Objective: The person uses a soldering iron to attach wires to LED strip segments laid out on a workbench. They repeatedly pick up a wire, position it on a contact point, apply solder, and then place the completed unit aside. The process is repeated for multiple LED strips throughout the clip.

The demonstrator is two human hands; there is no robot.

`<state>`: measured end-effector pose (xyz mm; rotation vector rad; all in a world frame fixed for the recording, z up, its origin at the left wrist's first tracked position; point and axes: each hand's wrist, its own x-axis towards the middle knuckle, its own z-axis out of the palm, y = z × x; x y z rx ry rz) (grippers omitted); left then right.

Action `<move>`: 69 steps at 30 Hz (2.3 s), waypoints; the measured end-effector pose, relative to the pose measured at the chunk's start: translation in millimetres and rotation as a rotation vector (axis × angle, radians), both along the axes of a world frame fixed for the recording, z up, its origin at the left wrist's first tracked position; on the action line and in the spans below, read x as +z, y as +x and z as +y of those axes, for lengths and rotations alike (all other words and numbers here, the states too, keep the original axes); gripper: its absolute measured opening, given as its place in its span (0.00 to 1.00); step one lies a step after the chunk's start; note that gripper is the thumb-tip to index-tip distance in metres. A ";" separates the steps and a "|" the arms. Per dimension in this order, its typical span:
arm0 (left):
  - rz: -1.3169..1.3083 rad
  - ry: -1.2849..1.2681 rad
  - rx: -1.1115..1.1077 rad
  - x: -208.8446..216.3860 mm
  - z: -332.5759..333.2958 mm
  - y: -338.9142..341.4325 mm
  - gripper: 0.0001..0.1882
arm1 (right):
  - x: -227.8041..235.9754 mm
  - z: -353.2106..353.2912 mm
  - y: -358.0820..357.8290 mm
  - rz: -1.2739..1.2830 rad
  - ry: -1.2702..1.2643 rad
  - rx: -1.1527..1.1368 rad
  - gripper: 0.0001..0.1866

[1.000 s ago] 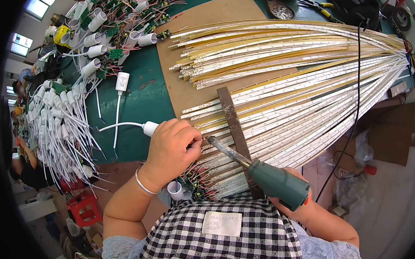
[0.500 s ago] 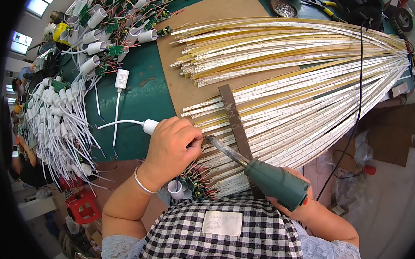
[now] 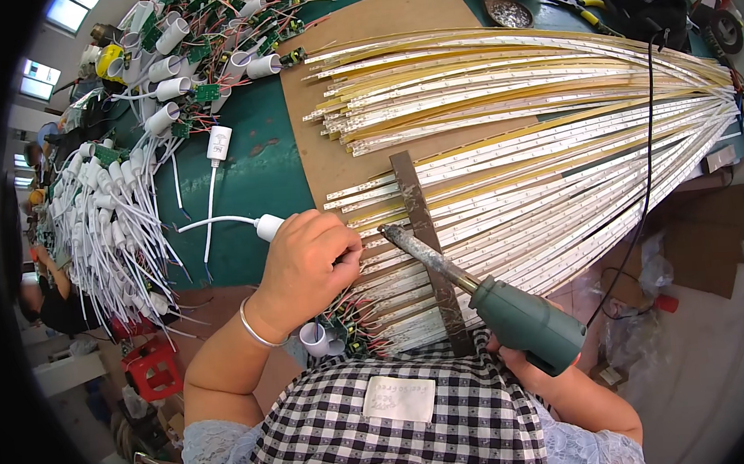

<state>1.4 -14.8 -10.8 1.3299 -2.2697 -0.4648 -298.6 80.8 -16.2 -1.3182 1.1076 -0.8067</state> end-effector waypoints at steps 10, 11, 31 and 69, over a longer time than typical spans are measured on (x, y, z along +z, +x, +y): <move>-0.063 -0.010 -0.008 5.3 -0.3 -0.7 0.06 | -0.4 -0.7 2.4 -0.014 0.020 -0.039 0.29; -0.067 -0.010 -0.010 5.4 -0.3 -0.2 0.06 | 0.1 0.7 2.4 0.023 0.058 -0.019 0.36; -0.157 0.143 -0.198 24.9 0.8 19.6 0.07 | -9.1 5.2 -0.3 -0.062 -0.039 -0.096 0.16; -0.165 -0.087 -0.108 5.0 -1.6 0.5 0.08 | -7.0 5.5 -1.8 -0.061 0.070 -0.059 0.25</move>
